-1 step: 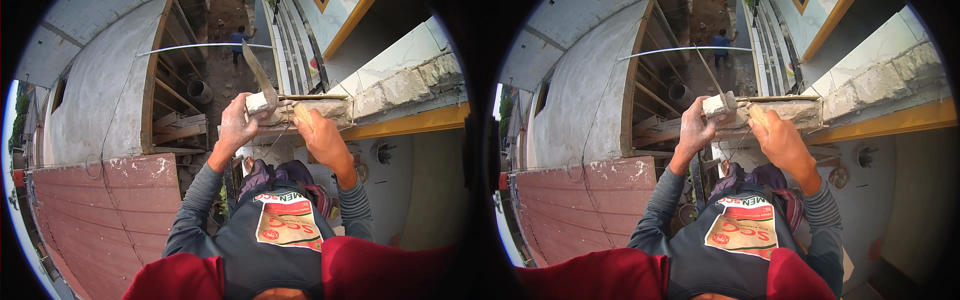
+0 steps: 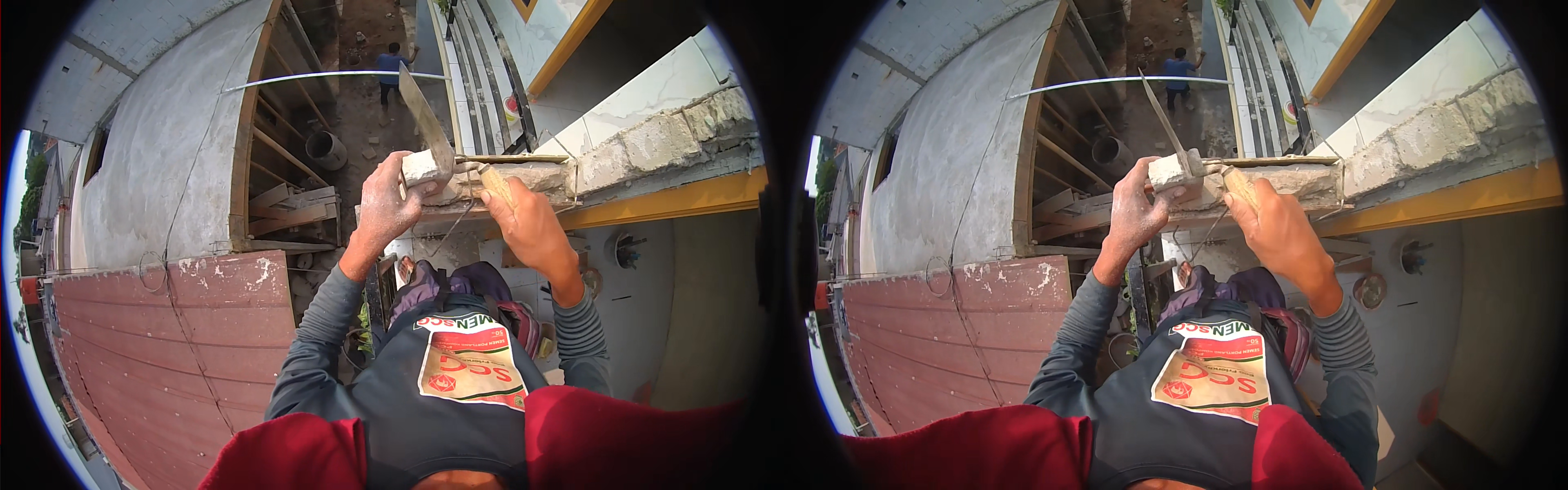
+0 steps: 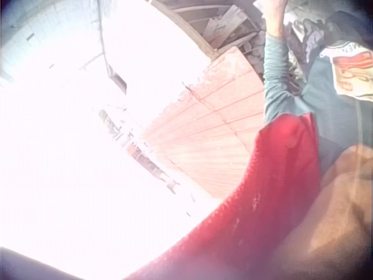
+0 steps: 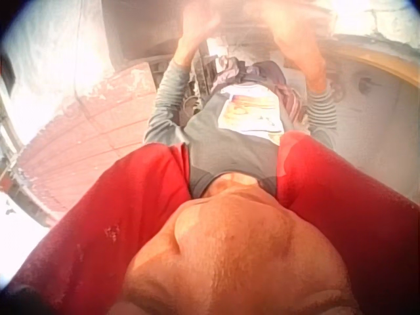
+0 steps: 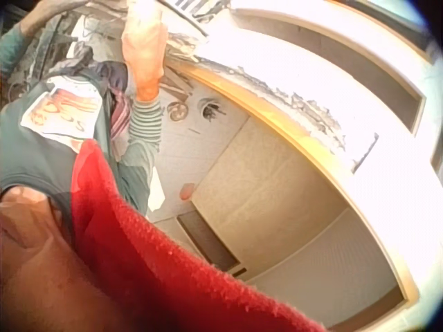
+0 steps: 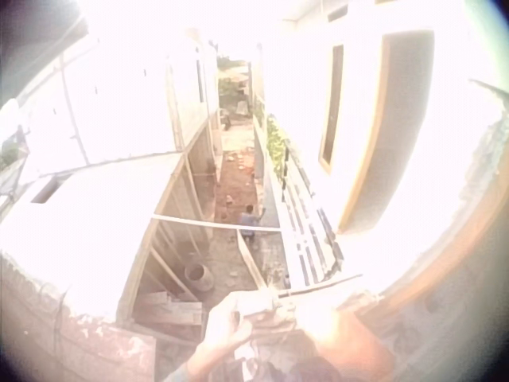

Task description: The person applies mortar to a brick and then scrapes off the excess mortar using a trowel. The person handles the brick and the trowel, repeatedly turning the brick to apply mortar to multiple sides.

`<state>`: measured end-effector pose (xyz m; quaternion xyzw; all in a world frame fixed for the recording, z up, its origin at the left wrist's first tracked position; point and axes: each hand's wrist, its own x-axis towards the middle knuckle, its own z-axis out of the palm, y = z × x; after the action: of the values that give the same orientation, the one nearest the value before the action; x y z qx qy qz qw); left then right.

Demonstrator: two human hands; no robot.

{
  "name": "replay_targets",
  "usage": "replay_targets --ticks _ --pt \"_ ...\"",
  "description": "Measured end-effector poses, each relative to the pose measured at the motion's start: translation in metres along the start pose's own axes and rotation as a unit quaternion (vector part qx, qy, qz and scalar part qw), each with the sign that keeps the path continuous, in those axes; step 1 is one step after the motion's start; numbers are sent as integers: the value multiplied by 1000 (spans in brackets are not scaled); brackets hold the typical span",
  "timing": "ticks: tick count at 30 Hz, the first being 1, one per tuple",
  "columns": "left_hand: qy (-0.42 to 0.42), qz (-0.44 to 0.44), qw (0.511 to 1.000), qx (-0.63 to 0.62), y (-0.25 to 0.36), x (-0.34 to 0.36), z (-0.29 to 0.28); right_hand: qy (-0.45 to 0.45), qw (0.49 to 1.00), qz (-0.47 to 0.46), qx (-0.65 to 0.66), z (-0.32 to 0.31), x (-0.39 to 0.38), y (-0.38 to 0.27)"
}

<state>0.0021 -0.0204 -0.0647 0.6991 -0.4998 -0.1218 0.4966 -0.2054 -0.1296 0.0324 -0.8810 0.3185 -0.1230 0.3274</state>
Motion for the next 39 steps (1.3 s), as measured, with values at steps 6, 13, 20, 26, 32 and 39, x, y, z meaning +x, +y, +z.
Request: replay_targets --ticks 6,13,20,26,32,39 --pt "-4 -3 1000 -4 -1 0 0 61 997 -9 47 -3 -6 -10" --pt "-2 -13 1000 -1 1 -1 -1 66 992 2 112 -7 -9 -20" --pt "-12 -26 999 -28 2 1 -7 56 994 23 87 -9 -5 -10" --pt "86 -72 953 -283 -7 19 -41 117 919 68 370 -13 22 -1" --pt "149 -243 658 -697 -87 39 -93 101 903 94 406 -4 19 4" --pt "103 -115 611 -776 -90 29 -52 45 900 101 422 15 57 -1"
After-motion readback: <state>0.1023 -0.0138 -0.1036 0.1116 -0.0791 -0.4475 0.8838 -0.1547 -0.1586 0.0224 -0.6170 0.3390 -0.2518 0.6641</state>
